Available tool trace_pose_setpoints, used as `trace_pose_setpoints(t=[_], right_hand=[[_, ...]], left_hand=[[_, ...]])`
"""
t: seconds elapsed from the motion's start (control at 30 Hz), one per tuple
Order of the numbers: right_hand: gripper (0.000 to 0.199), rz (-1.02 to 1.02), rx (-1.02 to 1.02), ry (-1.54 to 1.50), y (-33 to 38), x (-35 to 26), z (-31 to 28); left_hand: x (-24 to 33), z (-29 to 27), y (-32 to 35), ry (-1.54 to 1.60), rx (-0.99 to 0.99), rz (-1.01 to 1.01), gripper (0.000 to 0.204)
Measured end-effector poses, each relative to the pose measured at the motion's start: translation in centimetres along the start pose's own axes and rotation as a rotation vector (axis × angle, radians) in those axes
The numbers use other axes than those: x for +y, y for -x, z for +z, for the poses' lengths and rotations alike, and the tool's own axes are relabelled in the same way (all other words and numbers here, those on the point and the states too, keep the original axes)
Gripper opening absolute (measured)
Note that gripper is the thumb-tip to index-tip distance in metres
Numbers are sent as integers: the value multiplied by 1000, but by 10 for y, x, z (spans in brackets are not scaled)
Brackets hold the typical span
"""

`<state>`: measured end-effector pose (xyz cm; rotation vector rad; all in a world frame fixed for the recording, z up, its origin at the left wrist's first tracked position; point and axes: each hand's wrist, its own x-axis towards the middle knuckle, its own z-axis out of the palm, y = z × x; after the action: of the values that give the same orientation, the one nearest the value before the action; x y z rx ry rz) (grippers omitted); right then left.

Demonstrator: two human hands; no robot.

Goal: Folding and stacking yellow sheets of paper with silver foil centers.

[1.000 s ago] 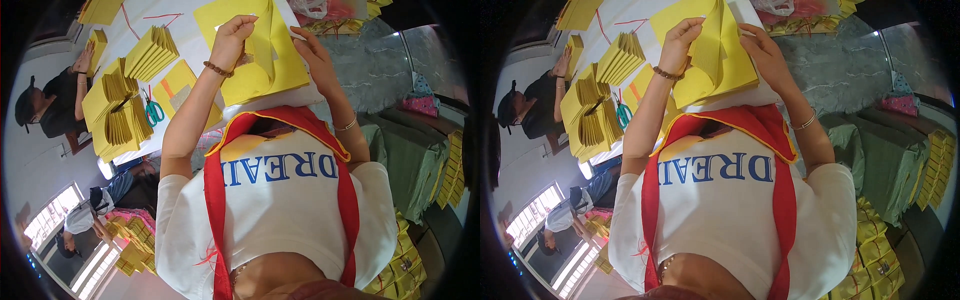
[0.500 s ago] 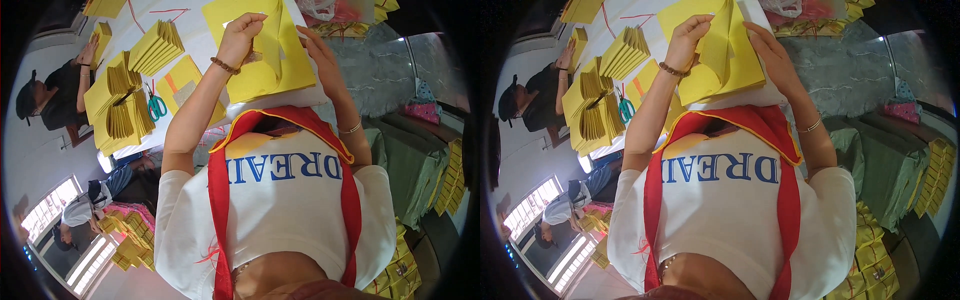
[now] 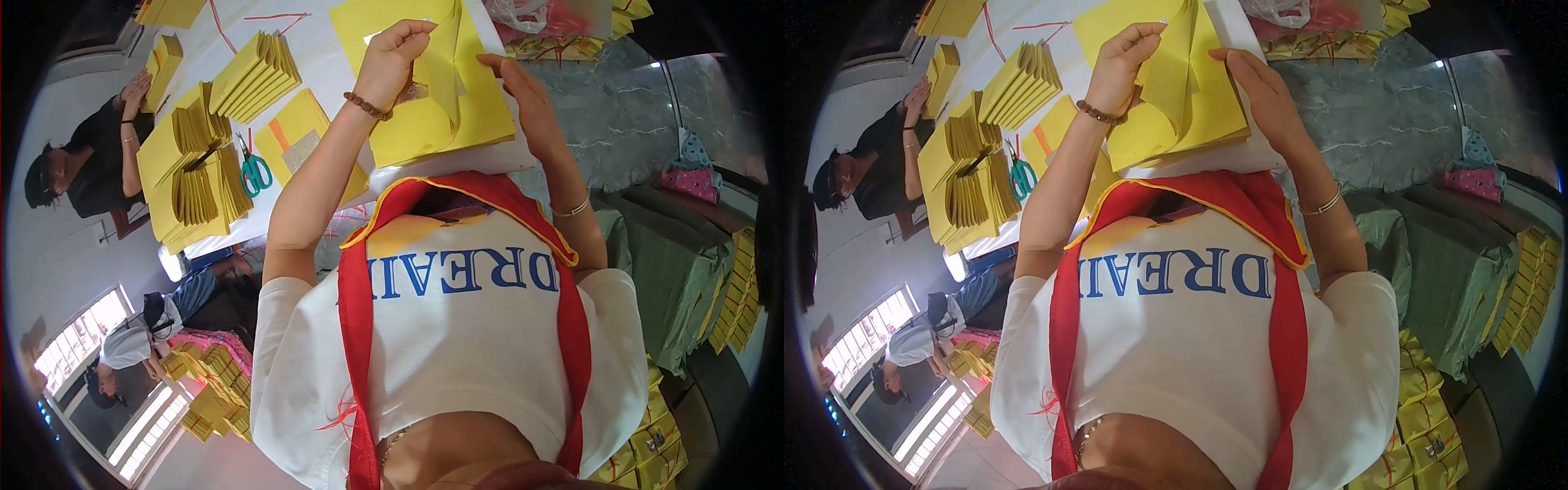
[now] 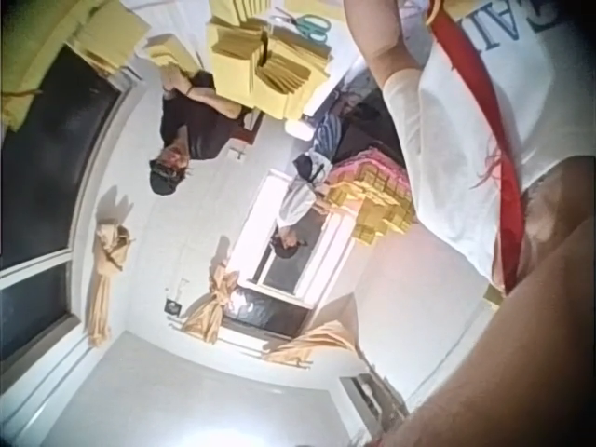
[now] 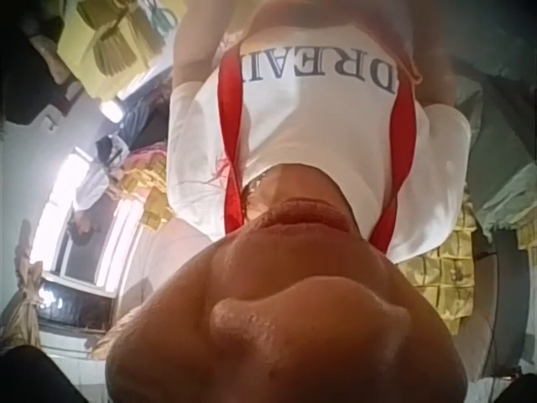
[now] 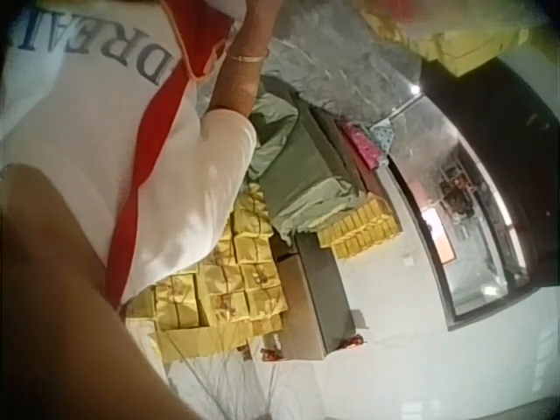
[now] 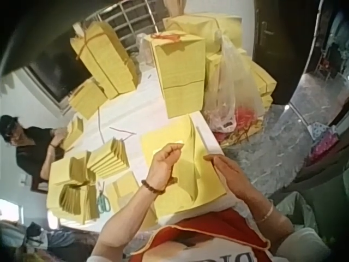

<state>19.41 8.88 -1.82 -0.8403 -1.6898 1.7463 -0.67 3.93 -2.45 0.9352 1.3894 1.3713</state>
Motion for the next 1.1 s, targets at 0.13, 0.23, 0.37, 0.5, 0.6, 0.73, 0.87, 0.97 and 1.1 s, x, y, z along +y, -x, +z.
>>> trace_pose_setpoints(t=[0.13, 0.23, 0.37, 0.5, 0.6, 0.73, 0.87, 0.97, 1.1], right_hand=[[38, -3, 0, -18, -2, 3, 0], [37, 31, 24, -76, -2, 5, 1], [35, 19, 21, -75, -3, 8, 1], [33, 22, 19, -127, -4, 10, -1], [30, 54, 12, -143, -3, 7, 1], [29, 82, 4, -166, -4, 12, -1], [29, 44, 2, -174, -5, 14, -1], [33, 22, 13, -224, -4, 11, 2], [35, 21, -7, -183, -4, 11, 2]], left_hand=[[-3, -1, -1, 44, -5, -17, 23], [0, 0, 0, 29, -2, -23, 23], [2, 2, 1, 12, 12, -2, 23], [2, 1, 1, 10, 4, 1, 23], [2, 1, 1, 44, 8, -27, 23], [2, 1, 1, 37, 8, -31, 23], [3, 6, 1, 49, 30, -8, 22], [9, 6, 5, 67, 46, -39, 21], [15, 7, 7, 19, 37, -70, 22]])
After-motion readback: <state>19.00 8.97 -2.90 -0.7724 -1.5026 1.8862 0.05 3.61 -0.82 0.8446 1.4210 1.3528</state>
